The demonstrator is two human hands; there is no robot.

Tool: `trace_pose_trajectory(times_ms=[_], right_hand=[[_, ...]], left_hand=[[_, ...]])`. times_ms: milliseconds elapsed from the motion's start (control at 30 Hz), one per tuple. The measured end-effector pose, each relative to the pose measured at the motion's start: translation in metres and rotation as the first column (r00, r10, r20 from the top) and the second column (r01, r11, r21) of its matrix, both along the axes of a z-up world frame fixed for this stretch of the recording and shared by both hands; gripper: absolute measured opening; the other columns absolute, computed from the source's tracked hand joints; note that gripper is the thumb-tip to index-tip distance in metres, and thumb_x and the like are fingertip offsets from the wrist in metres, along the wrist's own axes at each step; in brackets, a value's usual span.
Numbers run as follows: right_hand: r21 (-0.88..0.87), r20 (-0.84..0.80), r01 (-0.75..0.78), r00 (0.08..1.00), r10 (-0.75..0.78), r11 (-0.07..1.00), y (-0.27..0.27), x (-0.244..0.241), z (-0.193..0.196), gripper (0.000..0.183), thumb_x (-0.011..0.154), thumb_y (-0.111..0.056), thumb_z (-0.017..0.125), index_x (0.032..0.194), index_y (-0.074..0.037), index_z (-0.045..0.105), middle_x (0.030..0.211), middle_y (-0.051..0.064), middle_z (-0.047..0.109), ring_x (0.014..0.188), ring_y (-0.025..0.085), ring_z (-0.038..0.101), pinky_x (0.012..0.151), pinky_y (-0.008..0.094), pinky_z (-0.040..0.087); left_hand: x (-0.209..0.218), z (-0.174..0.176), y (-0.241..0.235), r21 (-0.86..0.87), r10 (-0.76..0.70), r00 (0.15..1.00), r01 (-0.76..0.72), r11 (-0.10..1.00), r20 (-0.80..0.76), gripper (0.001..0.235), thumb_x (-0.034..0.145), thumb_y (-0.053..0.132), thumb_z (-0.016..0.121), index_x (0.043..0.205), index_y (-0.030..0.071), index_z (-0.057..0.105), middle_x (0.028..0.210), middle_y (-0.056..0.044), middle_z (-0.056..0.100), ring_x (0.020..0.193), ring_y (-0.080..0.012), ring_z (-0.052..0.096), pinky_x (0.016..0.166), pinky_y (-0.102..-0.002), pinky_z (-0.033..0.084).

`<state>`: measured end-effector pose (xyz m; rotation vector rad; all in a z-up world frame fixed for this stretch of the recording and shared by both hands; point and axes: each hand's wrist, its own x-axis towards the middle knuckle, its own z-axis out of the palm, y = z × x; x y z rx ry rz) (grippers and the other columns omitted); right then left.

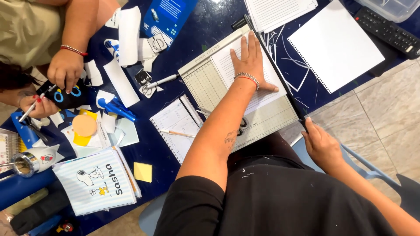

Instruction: Trimming printed paper sheets using a manual paper cutter

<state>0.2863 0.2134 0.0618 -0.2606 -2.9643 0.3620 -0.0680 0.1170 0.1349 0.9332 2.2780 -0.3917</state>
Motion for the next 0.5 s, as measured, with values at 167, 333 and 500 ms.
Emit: trace_pose_trajectory(times_ms=[167,333,500], right_hand=[[-0.069,0.049,0.028,0.998,-0.025,0.997,0.000,0.003,-0.005,0.059,0.102,-0.018,0.065,0.156,-0.005,0.044,0.129,0.012,0.070,0.092,0.035,0.070,0.059,0.048,0.054],[-0.293,0.245,0.157,0.966,-0.085,0.943,0.005,-0.006,0.027,0.058,0.100,-0.023,0.061,0.155,-0.010,0.047,0.124,0.014,0.067,0.096,0.041,0.066,0.065,0.055,0.054],[-0.383,0.469,0.380,0.865,-0.178,0.842,0.004,-0.027,0.072,0.066,0.094,-0.028,0.063,0.156,-0.014,0.046,0.136,0.015,0.064,0.117,0.035,0.063,0.087,0.050,0.052]], left_hand=[[0.001,-0.004,-0.003,0.001,-0.005,1.000,0.005,1.000,-0.006,0.173,0.055,0.108,0.071,0.162,0.000,-0.011,0.168,-0.017,-0.022,0.156,-0.0380,-0.014,0.123,-0.065,0.013],[0.000,-0.007,0.000,0.009,-0.004,1.000,0.004,1.000,-0.013,0.172,0.053,0.107,0.071,0.162,0.002,-0.010,0.167,-0.017,-0.024,0.155,-0.0377,-0.016,0.122,-0.066,0.013],[0.001,-0.004,-0.003,0.034,-0.011,1.000,0.012,0.999,-0.028,0.170,0.054,0.107,0.068,0.162,0.001,-0.008,0.169,-0.016,-0.019,0.156,-0.0371,-0.013,0.122,-0.065,0.013]])
